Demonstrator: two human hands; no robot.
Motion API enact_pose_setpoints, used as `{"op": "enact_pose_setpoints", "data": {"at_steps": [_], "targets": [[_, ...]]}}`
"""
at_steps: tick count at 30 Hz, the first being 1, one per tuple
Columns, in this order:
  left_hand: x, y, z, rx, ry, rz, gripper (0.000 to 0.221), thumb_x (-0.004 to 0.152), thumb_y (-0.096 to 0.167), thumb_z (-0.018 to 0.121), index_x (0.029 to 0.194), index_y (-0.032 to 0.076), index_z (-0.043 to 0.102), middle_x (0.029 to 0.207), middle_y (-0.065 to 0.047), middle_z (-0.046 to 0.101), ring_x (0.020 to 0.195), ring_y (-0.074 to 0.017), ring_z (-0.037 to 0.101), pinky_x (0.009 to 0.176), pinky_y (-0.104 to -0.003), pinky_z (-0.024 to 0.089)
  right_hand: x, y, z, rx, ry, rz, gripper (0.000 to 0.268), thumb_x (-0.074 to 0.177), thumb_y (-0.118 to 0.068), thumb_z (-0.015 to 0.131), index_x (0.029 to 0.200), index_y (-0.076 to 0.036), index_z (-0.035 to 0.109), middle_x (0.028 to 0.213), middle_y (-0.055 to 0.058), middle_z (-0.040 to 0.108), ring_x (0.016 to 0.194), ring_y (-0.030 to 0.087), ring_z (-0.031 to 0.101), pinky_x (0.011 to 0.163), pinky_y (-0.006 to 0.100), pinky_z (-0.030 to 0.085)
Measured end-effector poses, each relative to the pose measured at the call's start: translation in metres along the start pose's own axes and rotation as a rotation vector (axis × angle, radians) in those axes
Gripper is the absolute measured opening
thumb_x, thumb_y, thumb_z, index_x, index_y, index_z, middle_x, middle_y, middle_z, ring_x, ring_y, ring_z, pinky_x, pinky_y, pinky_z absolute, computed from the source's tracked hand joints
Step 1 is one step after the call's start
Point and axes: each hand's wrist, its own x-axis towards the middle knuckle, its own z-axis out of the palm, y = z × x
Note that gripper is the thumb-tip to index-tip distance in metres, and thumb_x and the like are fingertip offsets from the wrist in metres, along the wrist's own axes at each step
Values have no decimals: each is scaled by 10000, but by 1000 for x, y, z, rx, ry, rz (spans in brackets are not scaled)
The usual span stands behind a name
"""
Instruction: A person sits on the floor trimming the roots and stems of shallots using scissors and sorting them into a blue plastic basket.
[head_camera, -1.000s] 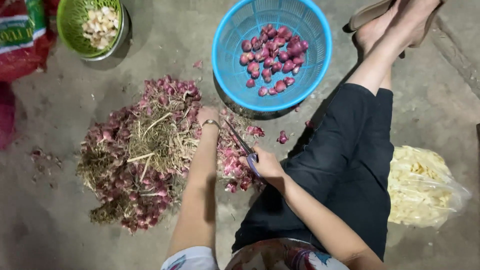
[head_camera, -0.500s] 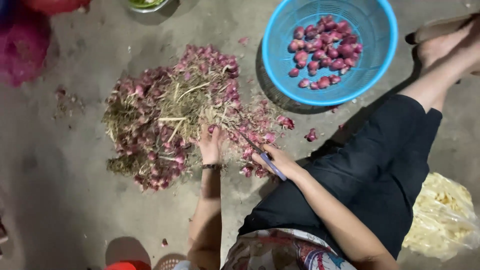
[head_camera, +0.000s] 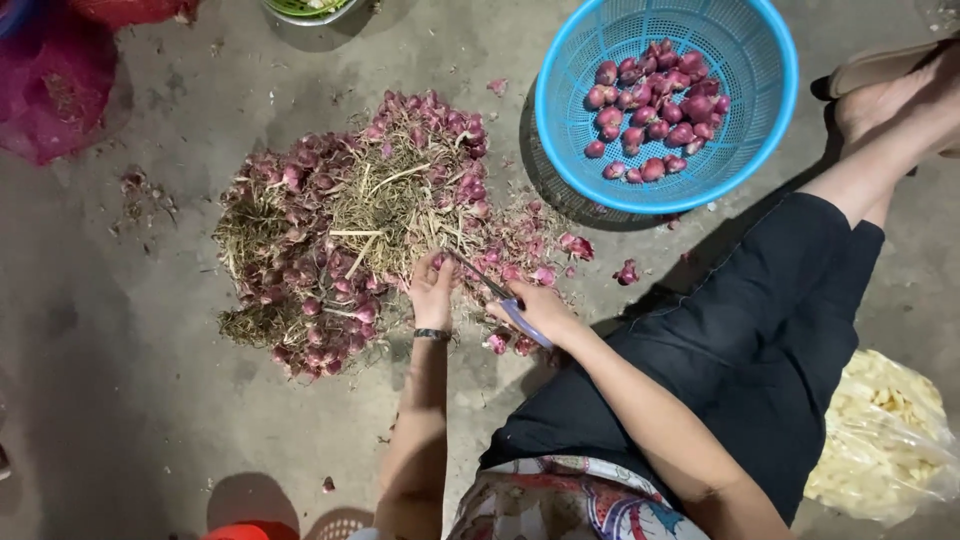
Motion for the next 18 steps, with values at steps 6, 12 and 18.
{"op": "enact_pose_setpoints", "data": {"at_steps": [6,12,18], "targets": [[-38,28,22,-10,-161,-16,381,959,32,699,1330,4,615,1115,-186,697,985,-208,701,825,-314,627,-12,10,9,164,221,21,401,803,-453,735,1055,-158,634,941,210,718,996,430,688,817,515,536],[-99,43,44,7,-261,53,431,894,26,760,1315,45,671,1197,-151,707,1061,-168,661,945,-345,577,-22,-16,-5,605,437,-152,495,744,-232,878,1116,-108,576,919,126,740,874,253,679,806,367,547],[-101,36,37,-57,-532,-22,430,924,16,721,1347,8,646,1151,-107,695,958,-110,667,834,-302,642,-48,5,-13,769,434,-247,489,796,-127,800,1219,-89,558,890,104,716,790,165,652,723,310,580]]}}
